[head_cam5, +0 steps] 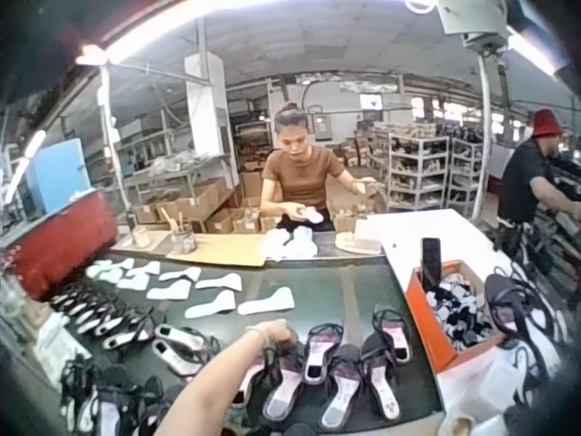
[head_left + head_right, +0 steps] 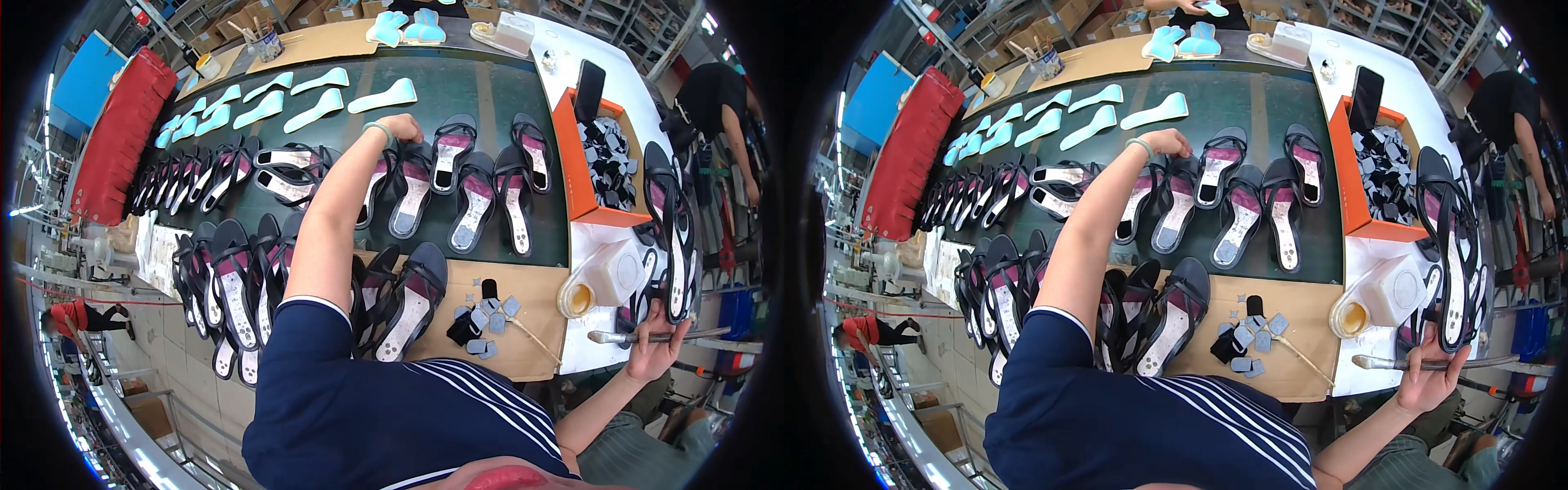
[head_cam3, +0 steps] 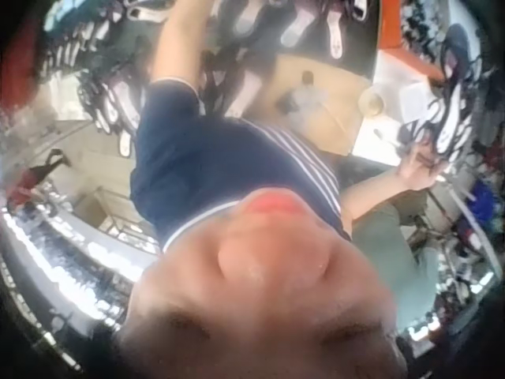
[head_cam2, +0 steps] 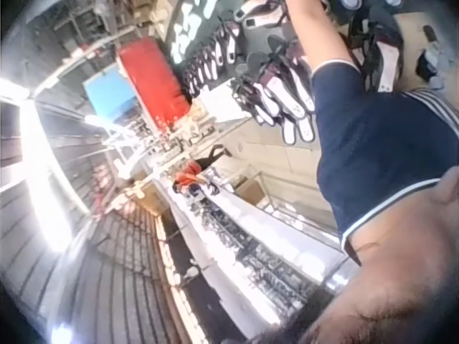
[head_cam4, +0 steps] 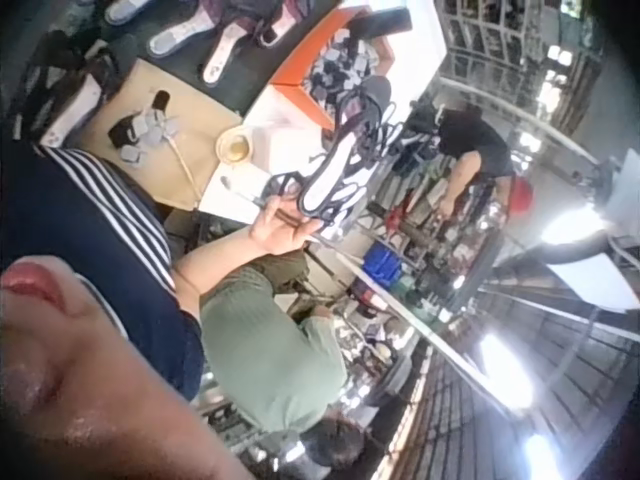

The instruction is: Applying glue to shoe insoles and assembling components during shoe manufacturing.

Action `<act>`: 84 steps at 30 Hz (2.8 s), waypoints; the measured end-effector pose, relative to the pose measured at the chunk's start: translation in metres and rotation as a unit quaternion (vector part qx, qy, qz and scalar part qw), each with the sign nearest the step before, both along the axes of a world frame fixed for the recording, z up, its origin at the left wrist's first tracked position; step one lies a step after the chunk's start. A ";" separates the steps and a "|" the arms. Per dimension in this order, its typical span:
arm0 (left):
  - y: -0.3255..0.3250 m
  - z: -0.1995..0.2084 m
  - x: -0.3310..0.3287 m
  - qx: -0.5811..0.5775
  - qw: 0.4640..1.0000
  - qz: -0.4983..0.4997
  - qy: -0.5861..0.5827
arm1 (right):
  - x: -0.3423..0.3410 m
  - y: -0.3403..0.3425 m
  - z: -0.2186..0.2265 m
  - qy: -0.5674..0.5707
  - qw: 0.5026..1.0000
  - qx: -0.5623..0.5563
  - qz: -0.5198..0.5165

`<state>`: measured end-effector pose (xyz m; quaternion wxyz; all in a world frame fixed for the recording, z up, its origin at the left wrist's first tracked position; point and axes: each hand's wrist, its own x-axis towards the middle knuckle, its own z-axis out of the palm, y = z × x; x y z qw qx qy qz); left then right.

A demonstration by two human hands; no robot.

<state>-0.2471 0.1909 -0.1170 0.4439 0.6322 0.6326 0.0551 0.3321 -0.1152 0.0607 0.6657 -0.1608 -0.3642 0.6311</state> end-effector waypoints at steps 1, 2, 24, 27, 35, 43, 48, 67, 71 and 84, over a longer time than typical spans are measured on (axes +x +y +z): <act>0.001 -0.004 -0.002 0.003 1.000 -0.005 0.010 | 0.000 -0.002 0.000 -0.002 1.000 -0.013 -0.016; 0.001 -0.007 -0.004 0.006 1.000 -0.011 0.019 | 0.001 -0.002 -0.001 -0.001 1.000 -0.020 -0.019; -0.037 0.004 -0.084 0.148 0.931 0.009 0.332 | 0.000 0.001 0.003 -0.014 0.999 0.017 0.025; -0.034 0.044 -0.073 0.121 0.955 -0.055 0.264 | 0.002 -0.006 0.005 -0.007 0.997 0.033 0.063; -0.054 0.065 0.037 0.092 0.939 -0.202 0.263 | 0.002 -0.009 0.003 0.005 1.000 0.007 0.024; -0.111 0.031 0.029 0.307 0.835 -0.249 0.383 | 0.000 -0.008 0.007 -0.012 1.000 -0.005 0.005; -0.090 0.054 0.011 0.274 0.895 -0.250 0.249 | 0.000 -0.004 0.003 -0.006 1.000 -0.011 -0.021; 0.111 0.006 -0.101 0.083 0.977 0.006 0.197 | 0.002 0.012 0.014 -0.068 0.997 -0.029 -0.015; 0.106 0.032 -0.110 0.053 0.988 0.098 0.104 | -0.001 0.016 0.009 -0.023 0.978 -0.121 -0.170; 0.098 -0.019 -0.130 0.019 0.853 0.435 -0.288 | 0.002 0.014 0.001 -0.038 0.988 -0.085 -0.125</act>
